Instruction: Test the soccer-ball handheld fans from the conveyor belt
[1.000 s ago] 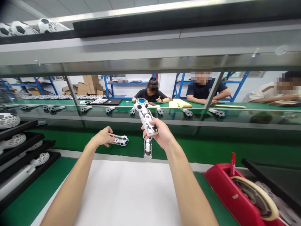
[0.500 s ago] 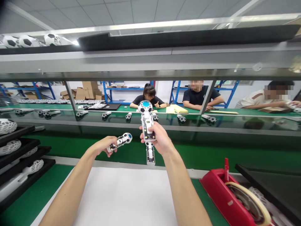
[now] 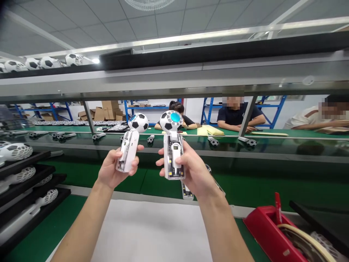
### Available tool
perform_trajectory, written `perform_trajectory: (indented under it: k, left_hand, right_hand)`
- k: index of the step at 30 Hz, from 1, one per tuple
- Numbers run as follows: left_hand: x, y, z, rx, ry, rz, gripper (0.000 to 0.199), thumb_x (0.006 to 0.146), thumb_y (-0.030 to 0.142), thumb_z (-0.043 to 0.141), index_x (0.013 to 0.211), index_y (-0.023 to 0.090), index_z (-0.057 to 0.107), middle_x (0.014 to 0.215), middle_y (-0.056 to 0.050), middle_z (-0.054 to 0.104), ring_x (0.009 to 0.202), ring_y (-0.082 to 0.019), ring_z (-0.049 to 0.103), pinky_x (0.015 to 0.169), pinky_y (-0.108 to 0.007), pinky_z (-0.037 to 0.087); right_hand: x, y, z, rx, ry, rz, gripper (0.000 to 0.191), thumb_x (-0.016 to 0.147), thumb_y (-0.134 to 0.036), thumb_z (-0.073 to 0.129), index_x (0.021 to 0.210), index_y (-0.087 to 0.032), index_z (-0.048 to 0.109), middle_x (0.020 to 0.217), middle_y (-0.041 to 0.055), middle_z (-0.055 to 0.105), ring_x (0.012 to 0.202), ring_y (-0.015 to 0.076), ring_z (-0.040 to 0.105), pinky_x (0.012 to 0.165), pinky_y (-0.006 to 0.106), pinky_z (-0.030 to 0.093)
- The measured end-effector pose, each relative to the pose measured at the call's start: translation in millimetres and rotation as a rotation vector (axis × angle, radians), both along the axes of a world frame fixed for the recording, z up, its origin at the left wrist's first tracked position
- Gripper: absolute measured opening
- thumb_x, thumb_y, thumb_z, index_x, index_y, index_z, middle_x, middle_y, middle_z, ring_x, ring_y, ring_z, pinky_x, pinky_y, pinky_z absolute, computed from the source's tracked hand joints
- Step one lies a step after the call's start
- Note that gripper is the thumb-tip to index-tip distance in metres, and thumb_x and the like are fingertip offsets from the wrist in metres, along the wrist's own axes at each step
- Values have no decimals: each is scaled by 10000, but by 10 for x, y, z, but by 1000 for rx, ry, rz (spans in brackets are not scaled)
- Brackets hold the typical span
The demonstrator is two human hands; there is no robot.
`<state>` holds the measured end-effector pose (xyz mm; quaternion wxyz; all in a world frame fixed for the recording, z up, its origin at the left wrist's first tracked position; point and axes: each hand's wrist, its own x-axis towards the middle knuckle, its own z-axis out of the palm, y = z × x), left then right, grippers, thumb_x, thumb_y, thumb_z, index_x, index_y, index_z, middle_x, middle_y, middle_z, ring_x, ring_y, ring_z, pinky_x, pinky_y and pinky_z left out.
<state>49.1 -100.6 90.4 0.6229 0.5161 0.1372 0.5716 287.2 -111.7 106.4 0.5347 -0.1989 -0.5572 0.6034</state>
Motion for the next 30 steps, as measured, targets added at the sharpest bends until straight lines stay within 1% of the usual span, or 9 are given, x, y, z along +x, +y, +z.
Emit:
perform_trajectory:
  k: [2, 4, 7, 10, 13, 18, 23, 27, 30]
  left_hand:
    - [36, -90, 52, 68, 40, 11, 432, 807, 221, 606, 1236, 179, 583, 1256, -123, 653, 756, -181, 680, 616, -290, 575]
    - [72, -153, 91, 85, 51, 16, 456, 801, 178, 629, 1253, 168, 572, 1222, -129, 668, 798, -205, 705, 682, -309, 590]
    - [128, -191, 102, 95, 61, 16, 414, 807, 151, 625, 1218, 151, 580, 1004, -97, 703, 762, -205, 701, 663, -298, 585]
    - [185, -186, 78, 129, 35, 61, 392, 794, 115, 643, 1173, 191, 578, 1038, -65, 668, 784, -181, 676, 665, -304, 591]
    - [230, -181, 61, 149, 14, 78, 511, 766, 99, 681, 1231, 242, 525, 1088, -49, 635, 818, -166, 646, 683, -321, 599]
    - [267, -210, 75, 143, 43, 65, 807, 754, 74, 682, 1412, 350, 305, 1031, -23, 618, 836, -175, 636, 692, -353, 595]
    - [251, -222, 78, 148, 41, 54, 616, 791, 102, 662, 1316, 301, 410, 1063, -33, 611, 808, -164, 630, 659, -332, 575]
    - [219, -204, 63, 138, 130, 22, 447, 759, 137, 708, 1162, 201, 524, 907, -36, 641, 733, -164, 649, 652, -292, 533]
    - [219, -214, 60, 129, 129, 22, 435, 723, 120, 712, 1114, 192, 537, 848, -23, 644, 692, -164, 650, 630, -282, 519]
  right_hand:
    - [-39, -37, -4, 55, -36, -18, 531, 703, -188, 638, 1216, -248, 512, 1084, 75, 689, 721, 239, 707, 586, 351, 572]
    - [-71, -62, -8, 91, -42, -25, 565, 707, -168, 636, 1244, -249, 483, 1045, 66, 693, 690, 220, 702, 575, 333, 571]
    - [-106, -86, -13, 114, -35, -34, 637, 711, -158, 637, 1312, -253, 448, 1014, 57, 689, 694, 204, 691, 544, 302, 566]
    - [-131, -104, -15, 117, -33, -73, 739, 708, -132, 629, 1397, -272, 399, 1071, 51, 673, 732, 186, 683, 554, 280, 571]
    - [-154, -96, -23, 133, -44, -96, 820, 712, -115, 618, 1460, -294, 335, 1143, 46, 650, 778, 179, 675, 594, 287, 590]
    - [-190, -19, -77, 176, -39, -86, 867, 726, -109, 614, 1496, -314, 272, 1169, 43, 635, 808, 182, 668, 604, 297, 599]
    - [-200, -19, -85, 194, -44, -91, 843, 751, -136, 641, 1485, -343, 283, 1180, 36, 623, 854, 188, 668, 645, 303, 598]
    - [-197, -76, -42, 190, -77, -61, 883, 727, -137, 673, 1495, -312, 274, 1140, 41, 627, 837, 180, 655, 646, 287, 587]
    - [-204, -92, -22, 185, -86, -38, 892, 733, -139, 679, 1502, -298, 256, 1076, 34, 639, 845, 178, 646, 638, 267, 577]
